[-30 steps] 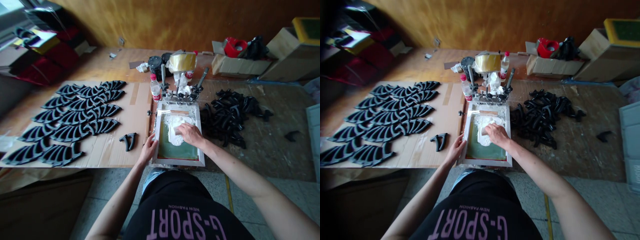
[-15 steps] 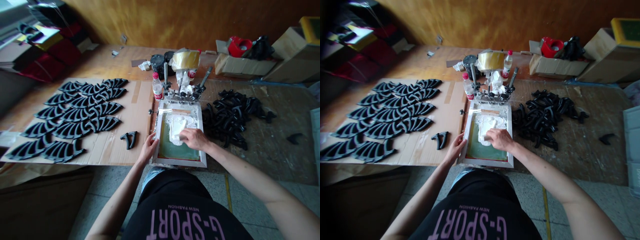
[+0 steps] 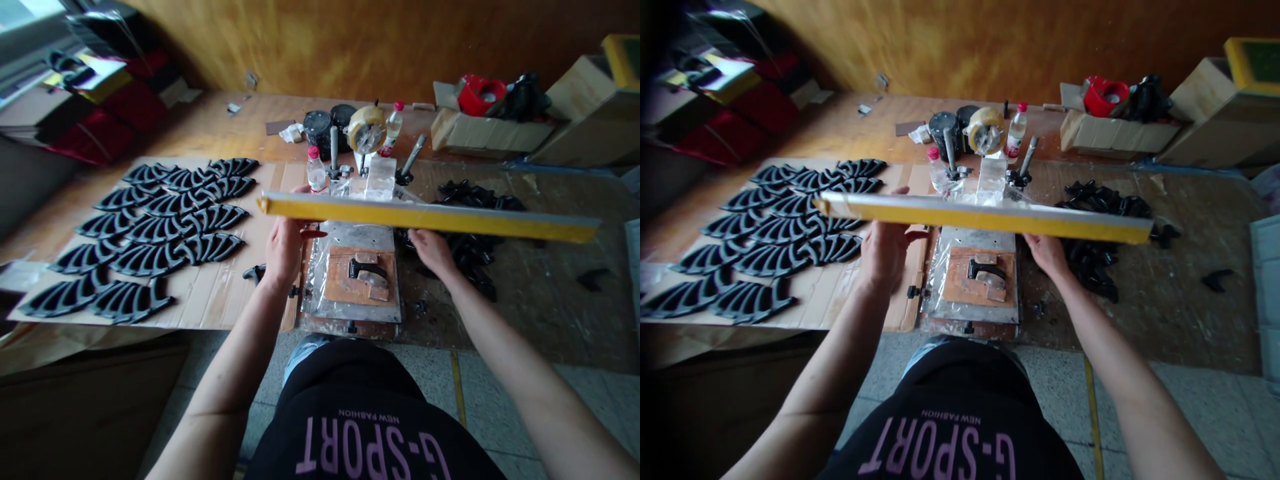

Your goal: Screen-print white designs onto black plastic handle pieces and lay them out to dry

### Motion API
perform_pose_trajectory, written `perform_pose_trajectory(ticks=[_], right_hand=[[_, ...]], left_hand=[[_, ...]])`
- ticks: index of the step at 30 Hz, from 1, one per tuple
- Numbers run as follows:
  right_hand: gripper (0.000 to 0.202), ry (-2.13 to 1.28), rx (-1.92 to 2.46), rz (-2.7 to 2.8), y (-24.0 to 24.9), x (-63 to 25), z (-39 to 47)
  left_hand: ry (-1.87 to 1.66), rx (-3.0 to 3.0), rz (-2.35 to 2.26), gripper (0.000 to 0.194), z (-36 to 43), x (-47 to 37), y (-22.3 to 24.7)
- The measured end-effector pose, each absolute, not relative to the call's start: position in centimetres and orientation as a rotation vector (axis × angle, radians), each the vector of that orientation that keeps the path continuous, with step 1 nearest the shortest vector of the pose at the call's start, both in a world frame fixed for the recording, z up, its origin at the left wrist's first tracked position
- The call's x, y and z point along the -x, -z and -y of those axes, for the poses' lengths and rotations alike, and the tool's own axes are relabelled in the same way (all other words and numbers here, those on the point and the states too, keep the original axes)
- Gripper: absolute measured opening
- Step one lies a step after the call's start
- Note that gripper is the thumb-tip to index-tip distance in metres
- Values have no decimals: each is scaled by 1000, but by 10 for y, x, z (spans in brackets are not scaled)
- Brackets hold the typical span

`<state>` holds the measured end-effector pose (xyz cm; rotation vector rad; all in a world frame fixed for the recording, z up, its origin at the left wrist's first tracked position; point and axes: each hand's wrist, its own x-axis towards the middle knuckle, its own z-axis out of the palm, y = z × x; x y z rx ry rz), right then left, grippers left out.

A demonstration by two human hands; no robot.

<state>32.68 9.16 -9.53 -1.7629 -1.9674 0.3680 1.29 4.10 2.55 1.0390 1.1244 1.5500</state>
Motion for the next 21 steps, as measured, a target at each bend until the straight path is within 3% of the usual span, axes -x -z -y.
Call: perform_pose_trajectory(ticks=[5, 10, 14, 16, 18, 21], right_hand=[[24, -271, 1643, 2368, 139, -267, -39], [17, -318, 1679, 2254, 113, -216, 2], [19, -564, 1241, 2349, 100, -214, 16], [18, -596, 1474, 2227, 108, -248, 6], [19, -578, 1985, 1924, 125, -296, -13], [18, -849, 2347, 1297, 156, -363, -33]], left_hand=[[-1496, -904, -1159, 56, -30, -33, 1], [-747, -591, -1166, 62, 38, -63, 74], [-884, -436, -1237, 47, 57, -39, 103], [-947, -484, -1418, 42, 51, 6, 111], [-981, -551, -1747, 39, 45, 63, 122], [-748, -651, -2149, 38, 40, 137, 143]])
